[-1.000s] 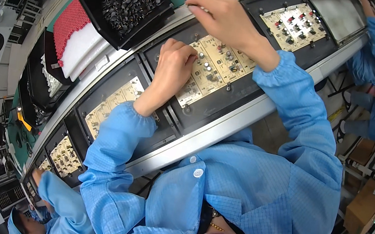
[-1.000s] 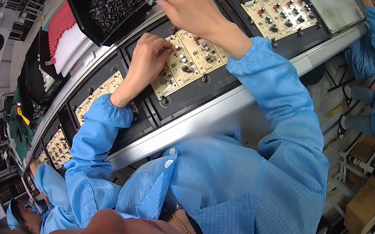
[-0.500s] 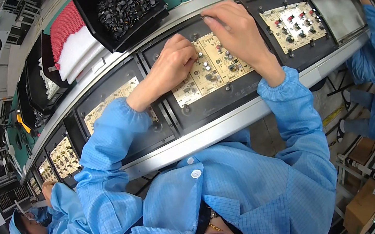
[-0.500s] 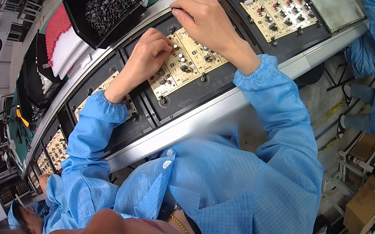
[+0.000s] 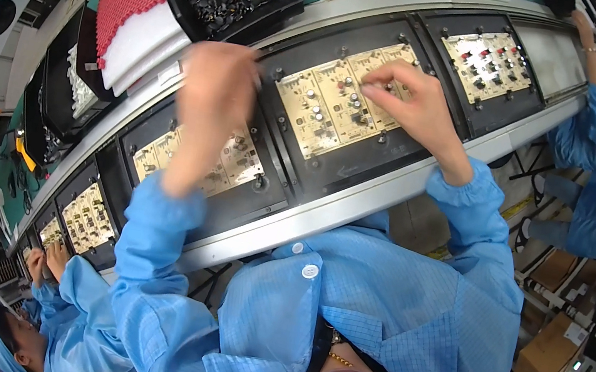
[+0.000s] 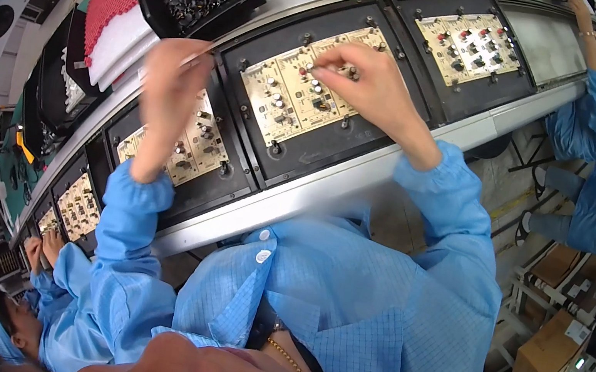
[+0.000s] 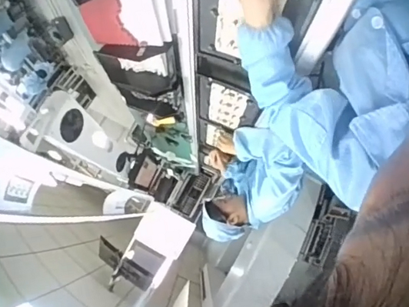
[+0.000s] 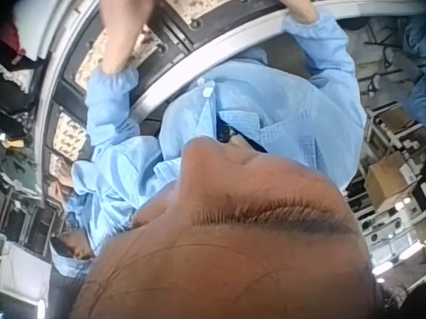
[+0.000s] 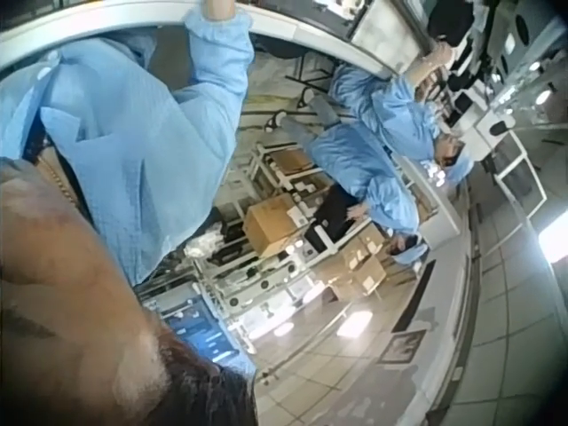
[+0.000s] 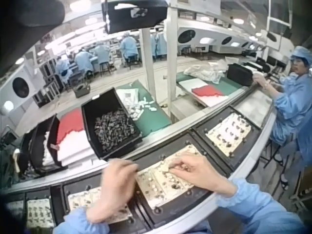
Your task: The person assembles electronic components onto printed circuit boards by hand, taking the components from plastic bins and placing them onto the boards on a conveyor belt.
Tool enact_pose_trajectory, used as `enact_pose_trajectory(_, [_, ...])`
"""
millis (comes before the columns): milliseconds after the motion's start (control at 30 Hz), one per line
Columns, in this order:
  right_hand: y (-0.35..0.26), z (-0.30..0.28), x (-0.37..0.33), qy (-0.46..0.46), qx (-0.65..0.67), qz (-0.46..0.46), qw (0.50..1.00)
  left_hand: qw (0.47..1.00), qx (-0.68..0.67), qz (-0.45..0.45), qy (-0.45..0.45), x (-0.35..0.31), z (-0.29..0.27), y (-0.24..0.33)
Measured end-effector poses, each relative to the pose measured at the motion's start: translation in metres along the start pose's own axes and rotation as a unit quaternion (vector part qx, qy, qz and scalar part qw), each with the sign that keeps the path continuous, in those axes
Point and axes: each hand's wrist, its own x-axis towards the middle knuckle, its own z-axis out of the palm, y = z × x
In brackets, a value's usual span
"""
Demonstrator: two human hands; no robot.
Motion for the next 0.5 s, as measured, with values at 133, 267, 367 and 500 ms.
enact_pose_trajectory(133, [-0.004, 0.021, -0.017, -0.077, 0.032, -0.062, 0.995, 0.918, 0.385, -0.037, 0.085, 0.009, -0.083, -0.131])
enact_pose_trajectory(267, [-0.016, 0.034, -0.015, -0.133, -0.061, -0.094, 0.985, 0.894, 0.437, -0.09, -0.04, 0.005, -0.101, -0.207])
enact_pose_trajectory(367, [-0.015, 0.041, -0.019, -0.114, -0.088, -0.099, 0.985, 0.92, 0.372, -0.12, -0.002, 0.005, -0.104, -0.218])
enact_pose_trajectory(500, [-0.012, 0.051, -0.02, -0.09, -0.161, -0.151, 0.971, 0.912, 0.393, -0.109, 0.04, 0.004, -0.102, -0.22])
